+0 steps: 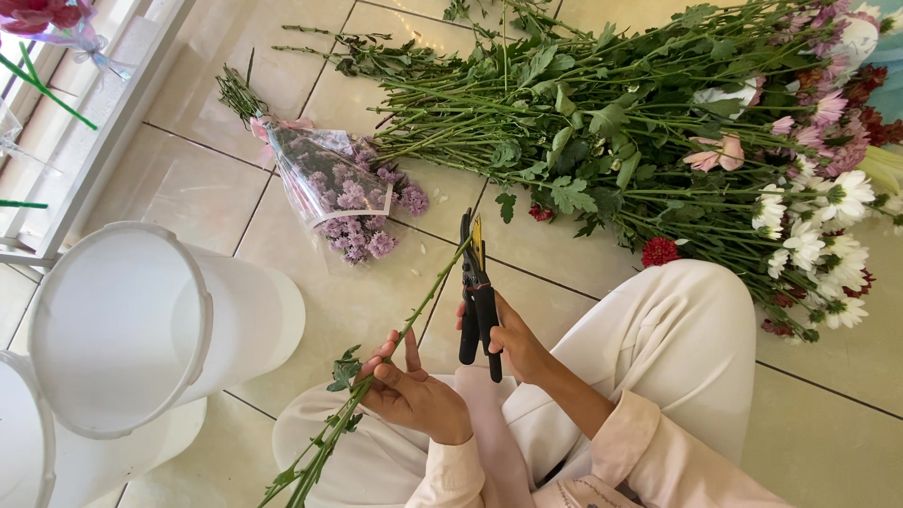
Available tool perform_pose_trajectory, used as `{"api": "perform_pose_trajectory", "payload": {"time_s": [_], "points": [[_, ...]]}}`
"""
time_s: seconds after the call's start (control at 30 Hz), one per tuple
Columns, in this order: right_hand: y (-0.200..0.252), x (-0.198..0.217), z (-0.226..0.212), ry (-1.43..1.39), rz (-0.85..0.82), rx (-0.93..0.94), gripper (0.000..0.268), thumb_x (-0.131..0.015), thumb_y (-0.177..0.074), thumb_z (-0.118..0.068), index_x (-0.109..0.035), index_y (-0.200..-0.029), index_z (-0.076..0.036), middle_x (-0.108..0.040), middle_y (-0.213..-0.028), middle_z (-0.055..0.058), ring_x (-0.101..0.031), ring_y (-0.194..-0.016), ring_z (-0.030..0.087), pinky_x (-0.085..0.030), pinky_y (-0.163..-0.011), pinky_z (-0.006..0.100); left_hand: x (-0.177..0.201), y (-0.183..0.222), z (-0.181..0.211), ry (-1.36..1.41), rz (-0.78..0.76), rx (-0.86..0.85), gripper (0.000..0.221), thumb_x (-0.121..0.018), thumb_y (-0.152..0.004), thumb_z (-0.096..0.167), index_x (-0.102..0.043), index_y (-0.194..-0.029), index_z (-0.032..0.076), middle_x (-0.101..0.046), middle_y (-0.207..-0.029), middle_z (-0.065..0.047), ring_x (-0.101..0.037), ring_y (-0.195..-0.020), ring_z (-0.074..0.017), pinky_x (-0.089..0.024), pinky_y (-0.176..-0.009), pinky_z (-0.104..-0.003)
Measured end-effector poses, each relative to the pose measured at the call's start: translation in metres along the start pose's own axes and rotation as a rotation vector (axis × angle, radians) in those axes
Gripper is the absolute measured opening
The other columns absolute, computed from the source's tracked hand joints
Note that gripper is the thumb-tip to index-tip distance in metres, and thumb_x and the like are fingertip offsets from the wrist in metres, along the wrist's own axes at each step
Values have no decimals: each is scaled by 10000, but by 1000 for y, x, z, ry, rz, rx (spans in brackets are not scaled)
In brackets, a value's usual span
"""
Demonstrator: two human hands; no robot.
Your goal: The person prunes flower stems using shears and places the flowers into buckets of water.
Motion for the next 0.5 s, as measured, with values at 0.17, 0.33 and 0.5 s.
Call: {"api": "perform_pose_trajectory", "payload": {"time_s": [0.17,0.33,0.5], "points": [[0,3,-2,67,115,-50,625,-361,-499,-25,-398,-1122,-27,-506,-934,111,-507,-852,223,-418,-846,343,0,3,-9,-5,-42,3,209,-412,-901,282,-395,-902,73,-507,-868,-98,-570,-888,-227,-552,-751,-432],[-3,11,1,125,228,-47,557,-355,-518,-22,-433,-1069,-45,-497,-876,90,-490,-767,195,-409,-722,307,-4,11,-18,-1,-82,3,174,-406,-908,246,-415,-913,72,-516,-886,-106,-589,-896,-268,-548,-749,-431],[-3,22,3,207,340,-58,549,-313,-555,-2,-470,-1080,-43,-518,-851,90,-499,-736,182,-422,-716,280,-6,19,-22,6,-145,-34,175,-403,-914,230,-433,-920,58,-523,-910,-106,-588,-916,-290,-547,-767,-438]]}}
Point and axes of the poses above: each hand's wrist, its own y-axis away from the middle knuckle, its own x-axis out of the back of the hand, z = x × y, the point moved 7 cm from there along -y, towards the middle knuckle
